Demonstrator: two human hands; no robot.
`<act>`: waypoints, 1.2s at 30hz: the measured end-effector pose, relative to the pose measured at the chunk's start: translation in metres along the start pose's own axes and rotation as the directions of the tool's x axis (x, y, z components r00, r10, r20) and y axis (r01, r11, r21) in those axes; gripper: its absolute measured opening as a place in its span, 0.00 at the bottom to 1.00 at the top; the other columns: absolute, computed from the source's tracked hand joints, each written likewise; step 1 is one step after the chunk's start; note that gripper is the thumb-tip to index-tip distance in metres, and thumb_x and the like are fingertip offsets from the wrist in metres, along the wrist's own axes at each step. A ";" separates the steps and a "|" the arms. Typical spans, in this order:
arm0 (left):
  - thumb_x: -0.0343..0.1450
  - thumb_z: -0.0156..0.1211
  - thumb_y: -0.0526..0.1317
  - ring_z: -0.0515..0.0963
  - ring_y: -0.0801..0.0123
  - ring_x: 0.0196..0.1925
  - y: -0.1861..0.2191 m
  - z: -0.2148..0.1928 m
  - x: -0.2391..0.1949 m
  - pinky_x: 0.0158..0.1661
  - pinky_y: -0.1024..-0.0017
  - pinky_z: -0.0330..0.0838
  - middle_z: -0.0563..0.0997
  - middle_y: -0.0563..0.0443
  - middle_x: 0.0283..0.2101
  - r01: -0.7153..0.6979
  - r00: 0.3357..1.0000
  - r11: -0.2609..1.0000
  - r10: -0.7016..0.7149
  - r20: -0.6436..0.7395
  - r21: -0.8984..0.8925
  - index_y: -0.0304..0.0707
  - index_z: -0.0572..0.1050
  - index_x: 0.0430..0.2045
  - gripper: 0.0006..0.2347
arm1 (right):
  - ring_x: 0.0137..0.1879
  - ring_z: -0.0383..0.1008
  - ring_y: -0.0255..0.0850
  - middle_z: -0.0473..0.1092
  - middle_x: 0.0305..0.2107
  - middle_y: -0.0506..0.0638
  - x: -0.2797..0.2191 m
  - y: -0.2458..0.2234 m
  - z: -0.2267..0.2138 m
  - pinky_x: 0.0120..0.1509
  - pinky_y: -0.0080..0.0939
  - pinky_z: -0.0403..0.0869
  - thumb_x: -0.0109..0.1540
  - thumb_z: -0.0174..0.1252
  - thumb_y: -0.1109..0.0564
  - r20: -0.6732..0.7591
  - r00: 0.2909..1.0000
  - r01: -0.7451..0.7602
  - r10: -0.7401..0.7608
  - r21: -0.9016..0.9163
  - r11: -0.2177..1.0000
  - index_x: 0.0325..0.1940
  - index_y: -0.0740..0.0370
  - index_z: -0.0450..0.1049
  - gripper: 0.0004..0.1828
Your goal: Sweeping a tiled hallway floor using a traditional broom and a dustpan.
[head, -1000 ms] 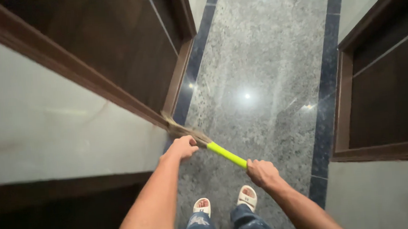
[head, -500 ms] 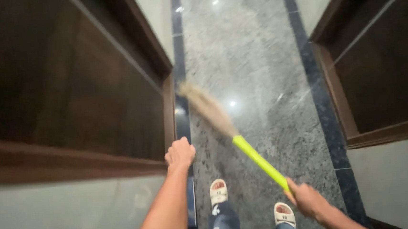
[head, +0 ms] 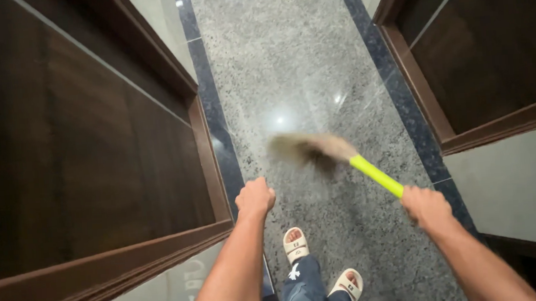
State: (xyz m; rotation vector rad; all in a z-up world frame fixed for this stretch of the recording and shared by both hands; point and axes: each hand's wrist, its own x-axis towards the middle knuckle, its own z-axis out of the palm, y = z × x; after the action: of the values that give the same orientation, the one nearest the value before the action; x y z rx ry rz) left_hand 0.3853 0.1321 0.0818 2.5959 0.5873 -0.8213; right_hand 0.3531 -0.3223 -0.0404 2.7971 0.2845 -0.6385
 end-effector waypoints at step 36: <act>0.69 0.54 0.44 0.79 0.45 0.58 0.185 0.070 -0.079 0.56 0.52 0.74 0.81 0.40 0.55 -0.346 0.937 0.899 0.319 0.143 0.268 0.48 0.81 0.45 0.14 | 0.55 0.77 0.63 0.76 0.50 0.65 -0.149 0.040 0.028 0.56 0.62 0.76 0.63 0.58 0.35 0.329 0.748 -0.613 0.577 0.675 0.410 0.59 0.50 0.73 0.26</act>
State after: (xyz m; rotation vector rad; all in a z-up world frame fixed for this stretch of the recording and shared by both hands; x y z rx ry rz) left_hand 0.3839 -0.0790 0.1135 2.7829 -0.0166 -0.9652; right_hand 0.2201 -0.3882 0.0100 3.2410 -1.2810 -0.7286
